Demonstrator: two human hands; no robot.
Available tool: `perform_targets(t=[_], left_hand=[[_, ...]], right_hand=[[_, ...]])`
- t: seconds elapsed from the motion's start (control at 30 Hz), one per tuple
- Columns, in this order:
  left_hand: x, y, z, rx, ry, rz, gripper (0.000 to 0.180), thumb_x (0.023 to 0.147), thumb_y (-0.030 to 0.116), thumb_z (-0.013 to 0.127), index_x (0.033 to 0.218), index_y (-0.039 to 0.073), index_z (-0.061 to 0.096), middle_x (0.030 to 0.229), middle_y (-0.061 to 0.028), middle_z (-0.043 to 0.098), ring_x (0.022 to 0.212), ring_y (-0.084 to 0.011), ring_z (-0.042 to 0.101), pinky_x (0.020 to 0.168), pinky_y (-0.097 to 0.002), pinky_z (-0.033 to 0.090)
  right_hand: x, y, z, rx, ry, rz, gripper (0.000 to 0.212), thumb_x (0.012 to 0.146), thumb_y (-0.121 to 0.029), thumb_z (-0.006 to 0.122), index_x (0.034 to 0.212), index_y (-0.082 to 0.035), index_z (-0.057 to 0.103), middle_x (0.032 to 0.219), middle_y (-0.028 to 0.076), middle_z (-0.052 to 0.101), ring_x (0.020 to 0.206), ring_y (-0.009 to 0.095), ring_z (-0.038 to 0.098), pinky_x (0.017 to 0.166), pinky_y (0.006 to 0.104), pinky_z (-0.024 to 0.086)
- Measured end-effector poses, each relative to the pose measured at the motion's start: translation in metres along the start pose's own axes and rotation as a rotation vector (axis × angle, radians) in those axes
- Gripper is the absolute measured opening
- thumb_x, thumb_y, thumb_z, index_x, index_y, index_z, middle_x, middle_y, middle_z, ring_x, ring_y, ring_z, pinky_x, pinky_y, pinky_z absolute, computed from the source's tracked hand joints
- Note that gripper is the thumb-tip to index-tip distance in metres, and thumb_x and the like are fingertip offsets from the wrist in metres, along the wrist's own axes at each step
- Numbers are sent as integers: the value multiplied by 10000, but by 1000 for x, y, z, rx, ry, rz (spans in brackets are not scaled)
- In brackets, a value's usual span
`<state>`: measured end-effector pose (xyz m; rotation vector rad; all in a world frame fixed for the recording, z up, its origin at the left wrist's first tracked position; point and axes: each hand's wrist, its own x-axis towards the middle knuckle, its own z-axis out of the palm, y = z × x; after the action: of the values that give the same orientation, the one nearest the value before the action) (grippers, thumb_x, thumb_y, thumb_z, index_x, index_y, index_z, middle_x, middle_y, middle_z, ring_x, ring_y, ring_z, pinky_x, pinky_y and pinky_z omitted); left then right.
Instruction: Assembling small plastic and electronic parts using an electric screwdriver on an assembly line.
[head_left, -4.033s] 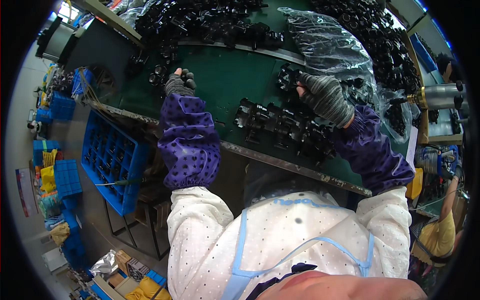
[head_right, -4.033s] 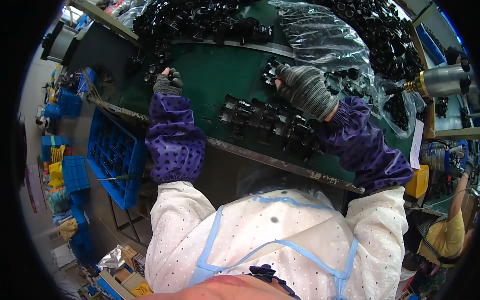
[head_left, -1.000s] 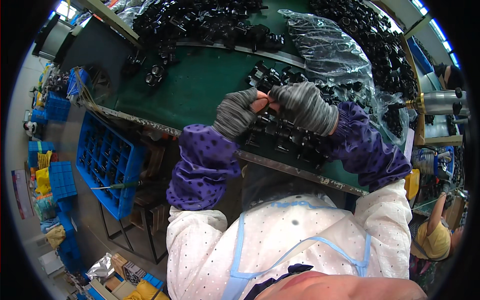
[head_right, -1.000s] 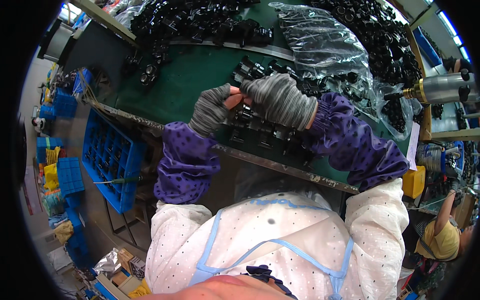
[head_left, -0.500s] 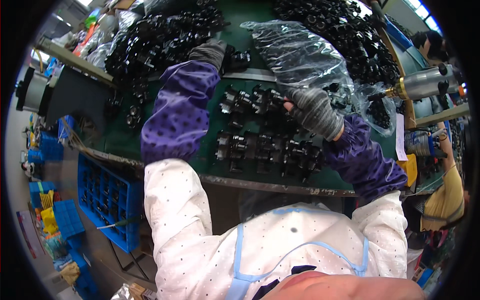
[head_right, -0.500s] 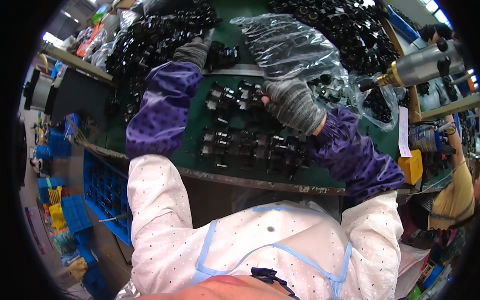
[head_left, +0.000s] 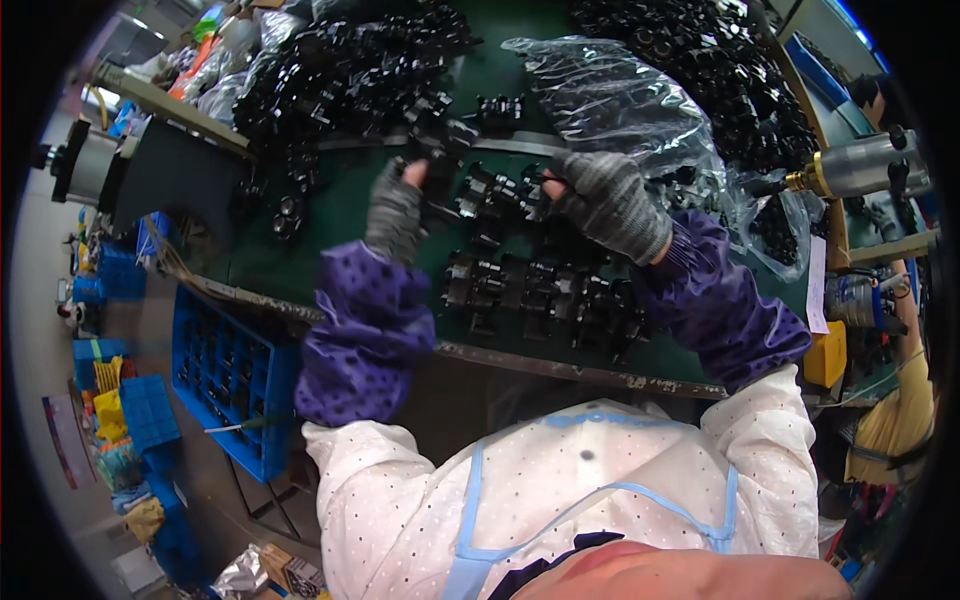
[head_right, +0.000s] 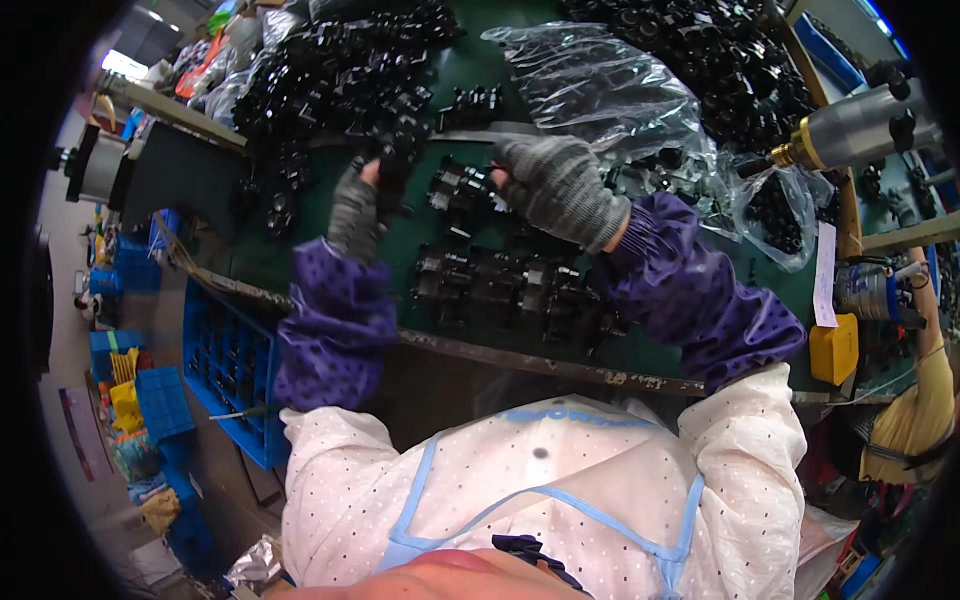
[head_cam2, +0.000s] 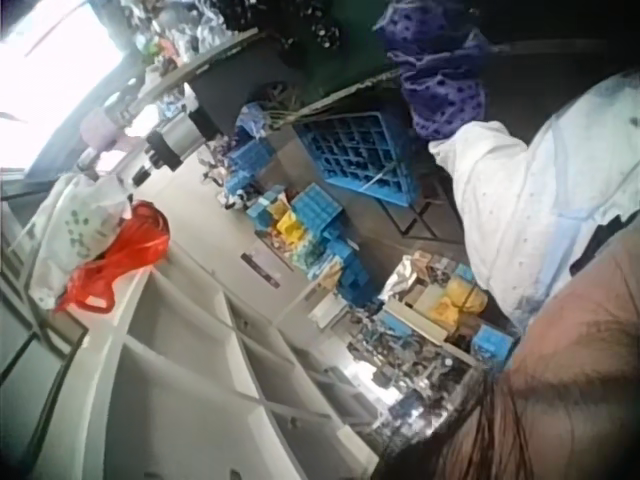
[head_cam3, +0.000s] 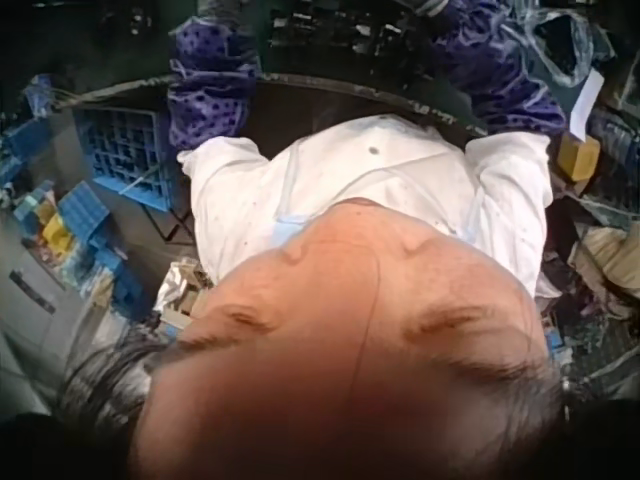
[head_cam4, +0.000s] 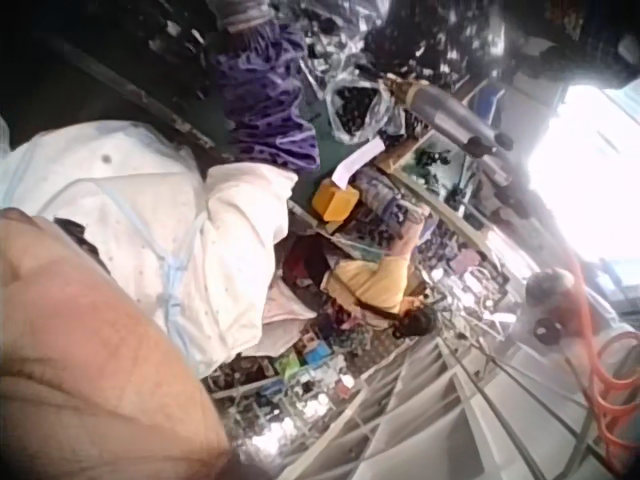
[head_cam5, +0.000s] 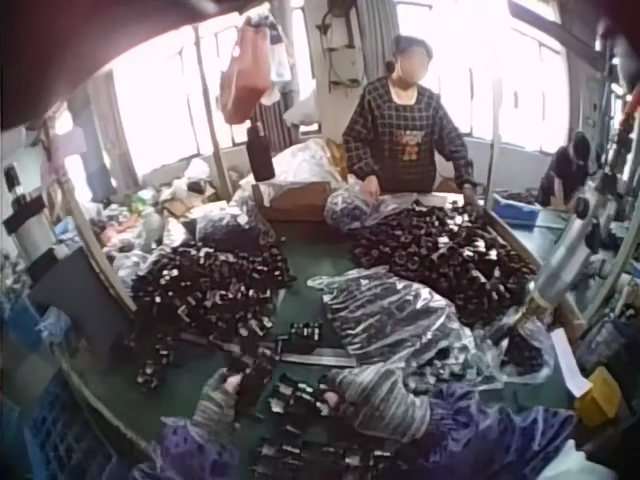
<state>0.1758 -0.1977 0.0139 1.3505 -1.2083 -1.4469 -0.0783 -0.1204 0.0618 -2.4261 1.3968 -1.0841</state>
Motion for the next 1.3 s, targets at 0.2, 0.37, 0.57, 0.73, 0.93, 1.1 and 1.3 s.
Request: perform_targets(t=[0.2, 0.37, 0.57, 0.73, 0.93, 1.1, 1.3], left_hand=[[-70, -15, 32, -373, -109, -148, 210, 907, 264, 553, 948, 59, 574, 727, -16, 599, 522, -87, 560, 399, -216, 455], [-78, -12, 35, -323, -146, -293, 255, 862, 330, 598, 895, 77, 590, 641, 7, 568, 457, -82, 531, 338, -203, 409], [-87, -20, 40, -628, -174, -269, 233, 847, 332, 614, 867, 100, 606, 612, 30, 551, 388, -71, 473, 316, -188, 364], [-87, -21, 36, -608, -226, -285, 229, 837, 332, 625, 826, 105, 598, 601, 26, 536, 383, -78, 467, 316, -190, 362], [-92, -31, 39, -486, -40, -283, 239, 860, 312, 609, 945, 100, 540, 611, 5, 543, 394, -97, 493, 301, -213, 354], [-96, -44, 36, -404, -40, -99, 296, 890, 302, 585, 1067, 93, 473, 656, -5, 561, 400, -96, 501, 303, -215, 368], [-90, -45, 2, -283, -104, -95, 375, 874, 367, 614, 1099, 88, 503, 739, 19, 596, 485, -44, 522, 364, -171, 375]], right_hand=[[19, -32, 20, 4, -88, -54, 137, 775, -111, 653, 871, -17, 628, 700, 151, 616, 624, 303, 626, 552, 348, 494], [10, -44, 25, -618, -96, -222, 129, 783, -179, 613, 782, -70, 543, 577, 63, 498, 507, 263, 517, 448, 381, 393], [10, -48, 24, -356, 74, -207, 129, 789, -180, 612, 765, -66, 556, 606, 81, 519, 535, 265, 539, 468, 383, 411], [15, -62, 25, -445, 52, -251, 83, 780, -150, 591, 778, -72, 563, 613, 60, 523, 541, 237, 543, 456, 352, 415], [17, -72, 21, -534, -223, -256, 273, 796, -141, 606, 1041, -24, 572, 720, 96, 577, 581, 176, 559, 507, 299, 443], [22, -68, 19, 628, -335, 242, 304, 863, -165, 598, 1090, 15, 507, 841, 169, 639, 722, 260, 660, 609, 335, 518], [13, -65, 37, -425, -95, -271, 337, 848, -381, 601, 974, -71, 566, 675, 95, 597, 524, 267, 574, 474, 363, 459]])
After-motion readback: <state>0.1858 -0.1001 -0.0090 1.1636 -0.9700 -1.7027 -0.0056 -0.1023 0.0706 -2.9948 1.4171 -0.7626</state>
